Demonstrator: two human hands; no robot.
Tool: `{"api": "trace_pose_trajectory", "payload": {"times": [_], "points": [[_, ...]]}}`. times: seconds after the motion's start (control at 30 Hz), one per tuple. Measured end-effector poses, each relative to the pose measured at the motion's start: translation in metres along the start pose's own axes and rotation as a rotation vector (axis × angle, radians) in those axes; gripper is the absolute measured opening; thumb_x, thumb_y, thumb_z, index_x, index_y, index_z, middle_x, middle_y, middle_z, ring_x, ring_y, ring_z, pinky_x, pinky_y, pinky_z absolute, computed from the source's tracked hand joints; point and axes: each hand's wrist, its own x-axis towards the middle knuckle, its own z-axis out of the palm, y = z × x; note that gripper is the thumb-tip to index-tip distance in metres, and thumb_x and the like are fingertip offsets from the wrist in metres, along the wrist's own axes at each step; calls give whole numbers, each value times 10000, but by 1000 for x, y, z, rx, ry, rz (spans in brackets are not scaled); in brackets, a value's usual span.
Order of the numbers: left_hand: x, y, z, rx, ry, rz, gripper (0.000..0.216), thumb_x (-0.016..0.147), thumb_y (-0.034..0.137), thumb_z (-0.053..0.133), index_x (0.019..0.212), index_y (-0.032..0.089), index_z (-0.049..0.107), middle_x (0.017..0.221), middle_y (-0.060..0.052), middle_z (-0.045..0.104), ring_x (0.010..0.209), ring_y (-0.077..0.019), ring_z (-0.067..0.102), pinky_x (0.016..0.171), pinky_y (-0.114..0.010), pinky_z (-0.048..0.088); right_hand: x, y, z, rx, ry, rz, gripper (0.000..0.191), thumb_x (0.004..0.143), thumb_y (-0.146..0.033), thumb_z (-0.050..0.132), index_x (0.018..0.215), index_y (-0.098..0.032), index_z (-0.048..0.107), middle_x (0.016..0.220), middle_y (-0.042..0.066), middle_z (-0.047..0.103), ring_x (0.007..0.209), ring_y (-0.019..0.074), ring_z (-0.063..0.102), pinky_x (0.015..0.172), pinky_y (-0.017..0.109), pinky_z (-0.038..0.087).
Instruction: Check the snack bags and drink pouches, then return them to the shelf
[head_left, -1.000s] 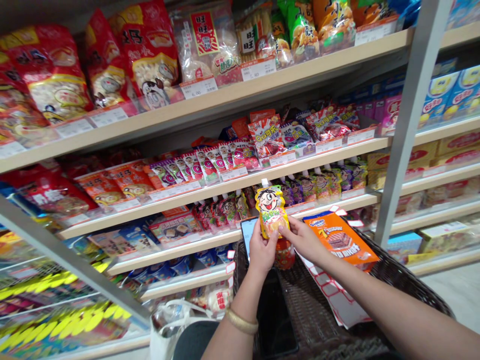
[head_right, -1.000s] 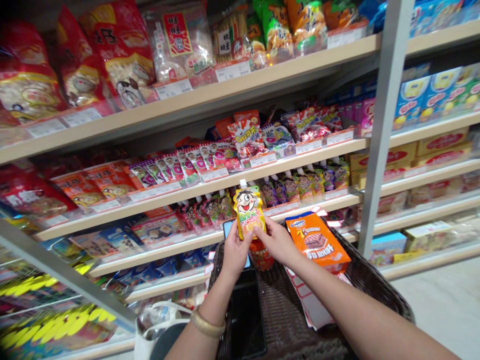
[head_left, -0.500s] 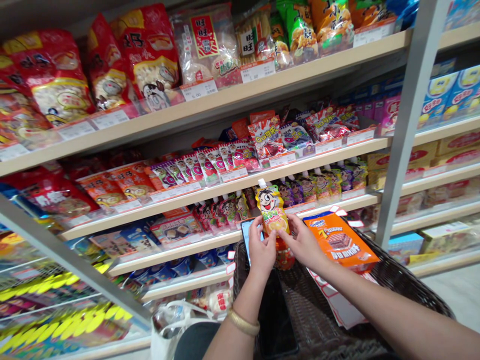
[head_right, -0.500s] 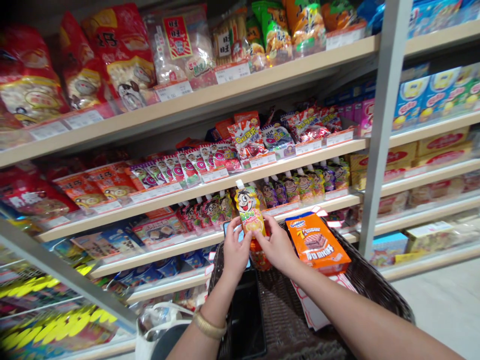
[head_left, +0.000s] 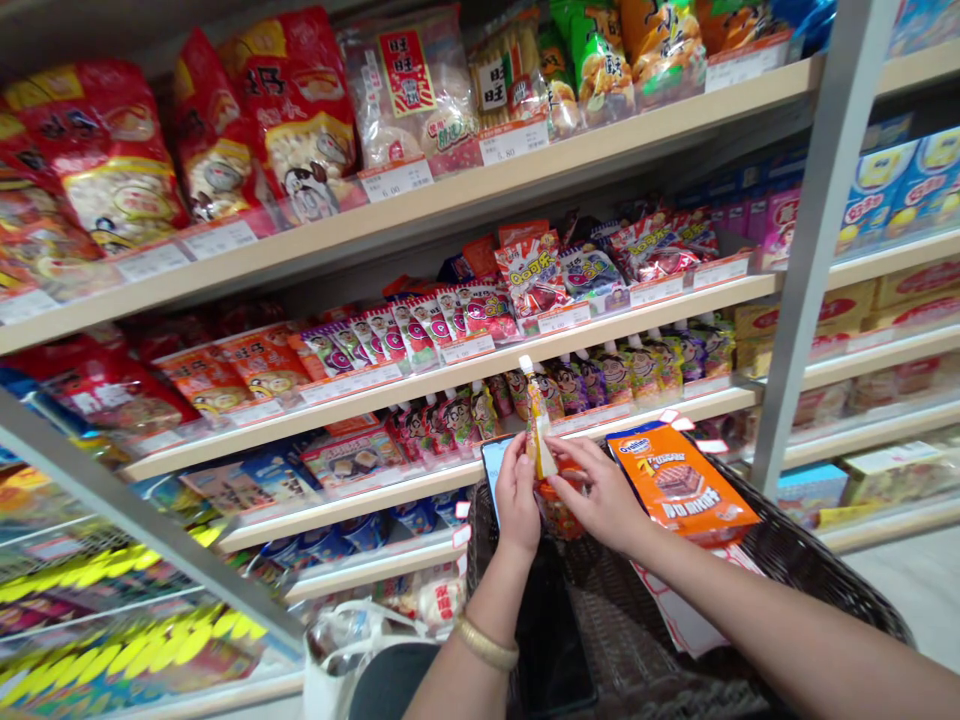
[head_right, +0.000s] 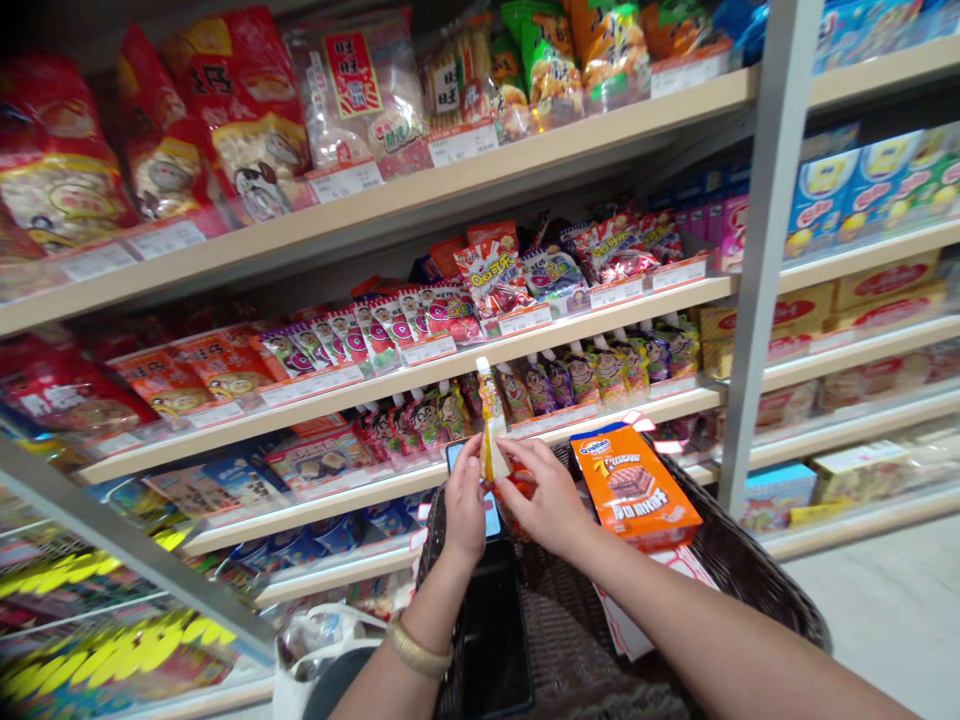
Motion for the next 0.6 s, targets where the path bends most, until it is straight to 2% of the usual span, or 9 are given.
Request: {"api": "trace_pose_trajectory", "payload": {"times": [0.13, 0.27, 0.43, 0.6], "points": [[-1, 0, 2, -32, 8, 19, 524, 863, 568, 538, 1206, 175, 589, 1272, -128, 639, 1211, -270, 590, 1032, -385, 455, -3, -1, 0, -176, -9, -152, 407, 851, -192, 599, 1248, -270, 643, 1102, 88, 594, 1042, 233, 608, 933, 438, 549], [1, -1, 5, -87, 37, -1, 453, 853, 545, 573, 1120, 179, 595, 1169, -106, 681, 1129, -249, 630, 1002, -363, 465, -6, -4, 2, -267, -48, -261, 408, 837, -141, 592, 1217, -273, 660, 1135, 93, 587, 1085, 248, 579, 969, 473, 510], [3, -4, 5, -124, 81, -50, 474, 866, 597, 521, 1034, 167, 630, 1017, -86, 717, 954, -218, 670, 906, -349, 506, -9, -6, 5, -300, -109, -303, 433, 832, -119, 599, 1233, -277, 638, 1179, 99, 554, 1113, 250, 551, 931, 449, 531], [3, -1, 3, -81, 122, -34, 509, 847, 643, 511, 874, 157, 657, 870, -70, 705, 840, -200, 651, 822, -330, 521, -11, -4, 6, -327, -96, -295, 524, 840, -108, 583, 1337, -268, 542, 1169, 105, 536, 1109, 255, 546, 981, 480, 509]]}}
